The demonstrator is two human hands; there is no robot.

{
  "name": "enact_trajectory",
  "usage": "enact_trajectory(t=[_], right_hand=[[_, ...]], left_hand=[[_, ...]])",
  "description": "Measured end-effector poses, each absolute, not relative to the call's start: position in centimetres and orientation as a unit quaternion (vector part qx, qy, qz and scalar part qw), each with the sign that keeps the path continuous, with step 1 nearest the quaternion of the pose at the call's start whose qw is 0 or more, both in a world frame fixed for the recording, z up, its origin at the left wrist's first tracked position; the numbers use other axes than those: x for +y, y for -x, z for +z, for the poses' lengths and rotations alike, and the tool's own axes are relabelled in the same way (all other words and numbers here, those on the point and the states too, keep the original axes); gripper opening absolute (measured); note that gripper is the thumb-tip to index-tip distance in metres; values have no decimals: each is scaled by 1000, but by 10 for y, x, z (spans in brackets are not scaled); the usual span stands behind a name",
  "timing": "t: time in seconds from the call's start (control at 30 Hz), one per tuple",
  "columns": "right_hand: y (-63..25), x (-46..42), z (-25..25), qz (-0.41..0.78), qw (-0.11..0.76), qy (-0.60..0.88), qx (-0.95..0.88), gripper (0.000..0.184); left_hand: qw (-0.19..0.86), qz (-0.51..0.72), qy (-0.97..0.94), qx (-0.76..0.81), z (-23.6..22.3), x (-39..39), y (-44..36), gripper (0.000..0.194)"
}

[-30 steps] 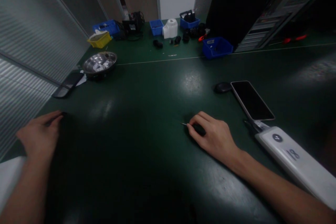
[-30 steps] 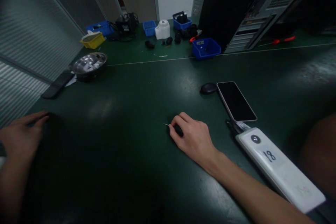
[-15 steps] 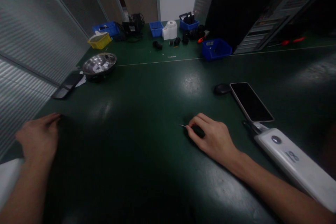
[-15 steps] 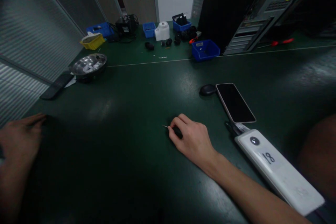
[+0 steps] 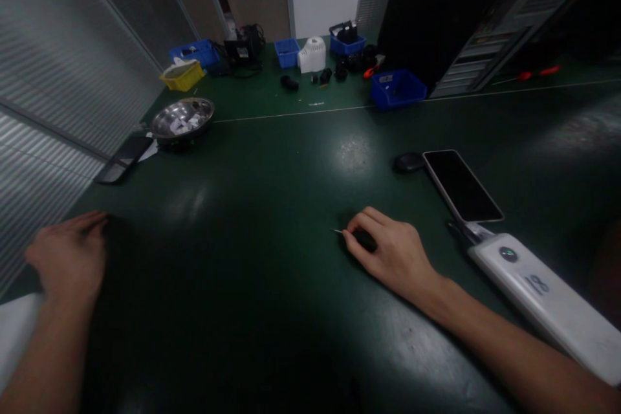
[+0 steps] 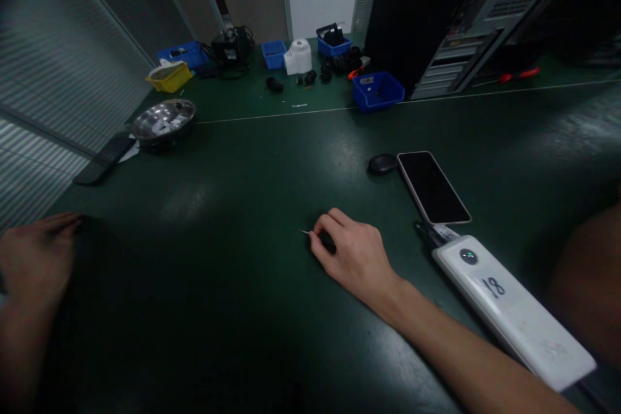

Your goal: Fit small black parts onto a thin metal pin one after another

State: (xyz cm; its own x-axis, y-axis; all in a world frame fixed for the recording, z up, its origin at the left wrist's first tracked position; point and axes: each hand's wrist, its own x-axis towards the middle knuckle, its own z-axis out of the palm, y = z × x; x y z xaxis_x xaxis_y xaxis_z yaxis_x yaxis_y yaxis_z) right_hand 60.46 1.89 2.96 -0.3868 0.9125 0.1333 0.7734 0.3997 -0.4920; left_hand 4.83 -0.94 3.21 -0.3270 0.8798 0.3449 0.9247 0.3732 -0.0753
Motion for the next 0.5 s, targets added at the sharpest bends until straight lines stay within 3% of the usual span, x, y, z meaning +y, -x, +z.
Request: enact_trajectory(t=[0.4, 0.5], right_hand=[[-604, 19, 28, 176, 201, 518, -813, 20], [-604, 19, 28, 176, 203, 514, -814, 21]], left_hand=[[167, 44, 460, -871, 27, -3, -37, 47], [139, 5, 459, -877, 37, -4, -44, 42]])
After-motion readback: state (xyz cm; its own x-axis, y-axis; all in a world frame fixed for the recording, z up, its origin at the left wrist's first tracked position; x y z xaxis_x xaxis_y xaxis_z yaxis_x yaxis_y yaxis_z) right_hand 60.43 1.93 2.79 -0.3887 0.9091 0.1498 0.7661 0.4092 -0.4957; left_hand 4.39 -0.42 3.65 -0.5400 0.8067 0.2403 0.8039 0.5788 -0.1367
